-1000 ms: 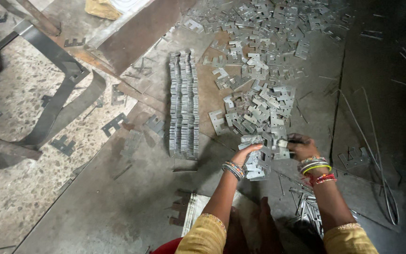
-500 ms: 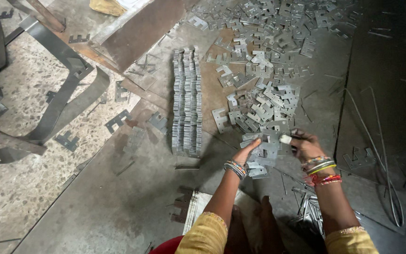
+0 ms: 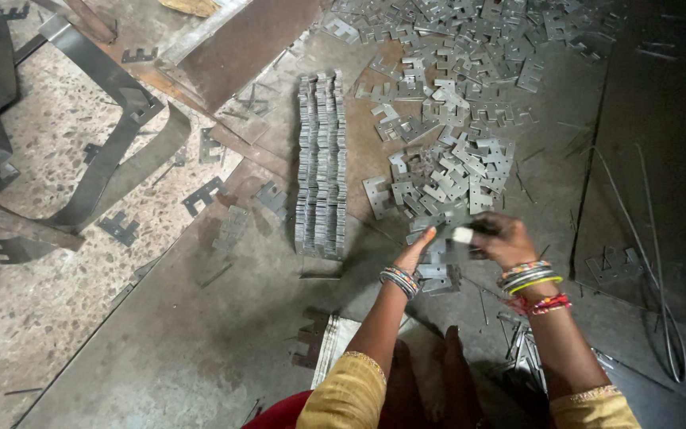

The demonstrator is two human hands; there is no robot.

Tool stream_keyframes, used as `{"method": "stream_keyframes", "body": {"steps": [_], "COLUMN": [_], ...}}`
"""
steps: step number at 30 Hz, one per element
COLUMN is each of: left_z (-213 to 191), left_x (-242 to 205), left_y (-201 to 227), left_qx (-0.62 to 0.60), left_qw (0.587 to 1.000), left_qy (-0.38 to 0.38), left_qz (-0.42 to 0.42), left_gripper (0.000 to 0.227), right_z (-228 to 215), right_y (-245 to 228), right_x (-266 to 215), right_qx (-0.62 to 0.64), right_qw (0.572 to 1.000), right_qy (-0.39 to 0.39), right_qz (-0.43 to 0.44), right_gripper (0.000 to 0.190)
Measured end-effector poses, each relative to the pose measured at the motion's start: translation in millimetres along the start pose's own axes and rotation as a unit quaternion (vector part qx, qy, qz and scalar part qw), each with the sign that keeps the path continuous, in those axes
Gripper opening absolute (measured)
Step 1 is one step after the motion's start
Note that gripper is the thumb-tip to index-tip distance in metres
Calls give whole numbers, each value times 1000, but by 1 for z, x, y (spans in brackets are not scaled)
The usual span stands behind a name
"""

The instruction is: The person sits on the floor and repeatedly picks up small metal brackets from a scattered pile, aligns them, and stacks them into neat rows. The person handles the brackets by hand, organizing them into multiple columns on the floor.

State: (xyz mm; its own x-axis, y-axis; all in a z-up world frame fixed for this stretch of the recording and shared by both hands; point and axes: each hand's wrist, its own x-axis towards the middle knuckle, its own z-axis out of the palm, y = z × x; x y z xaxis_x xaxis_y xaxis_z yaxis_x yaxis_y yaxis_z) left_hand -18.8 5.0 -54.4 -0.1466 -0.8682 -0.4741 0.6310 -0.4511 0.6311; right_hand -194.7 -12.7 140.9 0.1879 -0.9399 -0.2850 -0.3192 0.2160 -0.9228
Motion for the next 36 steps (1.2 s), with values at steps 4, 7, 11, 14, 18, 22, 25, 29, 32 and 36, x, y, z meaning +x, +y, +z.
{"method": "stream_keyframes", "body": {"steps": [4,7,11,14,18,22,25,29,32,36], "left_z": [-25,-28,-11,17,48,56,57,38,0,-27], "left_x": [25,26,-16,-52,-78,-85,-88,-93,-102,-102], "left_y": [-10,4,40,50,35,30,41,77,90,49], "left_qx": [-55,-106,430,693,818,831,843,760,595,453], "left_qw": [977,956,894,706,565,539,516,640,803,870], "left_qy": [-204,-274,-64,-67,-98,-92,-100,-101,-34,174], "left_qz": [14,-25,107,129,38,106,117,45,19,84], "left_gripper": [64,59,66,70,65,77,100,115,97,79], "right_z": [11,15,31,49,53,64,72,66,63,71], "right_y": [15,40,77,95,106,111,120,127,129,131], "right_x": [0,4,-6,-19,-37,-46,-53,-44,-37,-44], "right_qx": [-118,6,-279,-375,-406,-369,-321,-324,-392,-356], "right_qw": [993,998,959,922,908,904,944,922,909,929], "right_qy": [-3,-43,37,60,22,0,-8,-13,-23,11], "right_qz": [-20,34,-23,-69,-104,-215,-73,-209,-139,-102], "right_gripper": [31,41,60,84,109,103,93,96,93,97]}}
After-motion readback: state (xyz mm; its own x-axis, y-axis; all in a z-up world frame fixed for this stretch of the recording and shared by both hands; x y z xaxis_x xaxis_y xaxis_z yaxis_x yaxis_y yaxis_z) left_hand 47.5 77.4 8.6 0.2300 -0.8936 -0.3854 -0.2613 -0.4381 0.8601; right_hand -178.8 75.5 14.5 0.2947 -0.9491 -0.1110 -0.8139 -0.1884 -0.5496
